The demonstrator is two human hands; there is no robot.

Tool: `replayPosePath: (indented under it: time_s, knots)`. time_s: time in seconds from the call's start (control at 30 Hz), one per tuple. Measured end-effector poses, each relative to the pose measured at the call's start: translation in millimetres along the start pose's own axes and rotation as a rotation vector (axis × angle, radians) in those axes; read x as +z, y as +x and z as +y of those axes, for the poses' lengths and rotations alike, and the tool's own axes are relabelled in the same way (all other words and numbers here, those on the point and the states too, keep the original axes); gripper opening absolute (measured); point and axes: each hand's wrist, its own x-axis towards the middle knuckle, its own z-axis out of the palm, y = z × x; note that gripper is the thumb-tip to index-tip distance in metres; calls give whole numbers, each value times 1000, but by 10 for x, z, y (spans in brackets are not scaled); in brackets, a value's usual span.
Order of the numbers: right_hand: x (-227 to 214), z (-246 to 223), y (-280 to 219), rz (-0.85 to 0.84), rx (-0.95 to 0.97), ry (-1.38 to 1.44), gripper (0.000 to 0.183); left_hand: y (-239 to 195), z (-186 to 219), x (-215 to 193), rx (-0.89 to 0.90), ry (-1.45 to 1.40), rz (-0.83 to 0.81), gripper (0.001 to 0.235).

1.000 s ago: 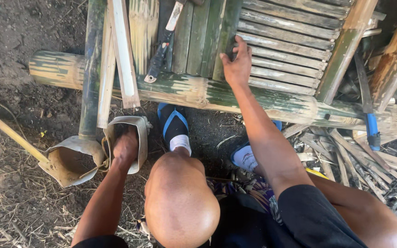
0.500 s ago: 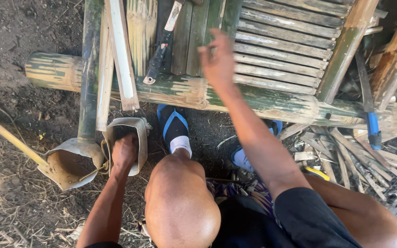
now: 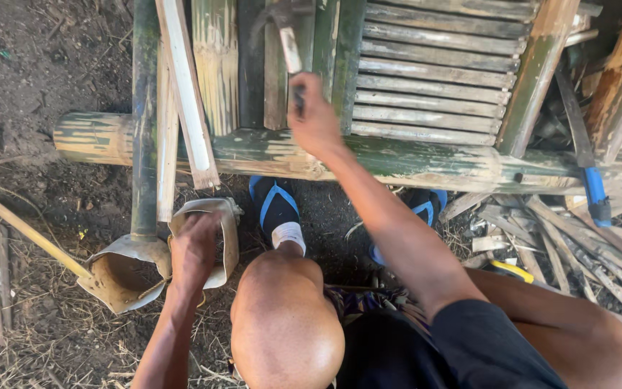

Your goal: The person assembles a bamboo structure by cutting bamboo strips to size with a hand saw and hammering them into place. They repeatedly measure, cut, and secure the strips to form a slatted panel.

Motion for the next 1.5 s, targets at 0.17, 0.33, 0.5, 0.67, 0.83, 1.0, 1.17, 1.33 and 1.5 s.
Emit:
replayPosePath:
  time_s: [0.17, 0.33, 0.5, 0.67, 0.83, 1.0, 1.17, 1.33, 1.5]
  knots:
    - [-1101, 217, -1032, 93, -56, 7, 47, 778, 438, 269, -166, -219, -190, 38]
    - [-1528, 274, -1690, 136, 87, -305, 47, 1718, 1016, 1232, 430, -77, -254, 17]
    - [-1431, 305, -1934, 79, 216, -198, 57, 2335, 1157, 1808, 791, 216, -293, 11]
    - [-1371, 300, -1990, 65, 148, -35, 68, 2377, 1048, 1838, 735, 235, -482, 14]
    - [-1423, 320, -1941, 77, -6, -316, 65, 2349, 1055, 1759, 765, 238, -463, 14]
    - [-1210, 447, -1966, 175, -250, -367, 60, 2345, 1031, 1785, 742, 196, -461, 14]
    - [-1016, 579, -1870, -17, 129, -336, 67, 2364, 993, 1837, 785, 251, -446, 18]
    - [-1032, 617, -2037, 176, -183, -232, 62, 2371, 985, 1825, 830, 315, -449, 19]
    - [-1006, 589, -1894, 95, -73, -267, 68, 2368, 992, 1841, 853, 281, -389, 21]
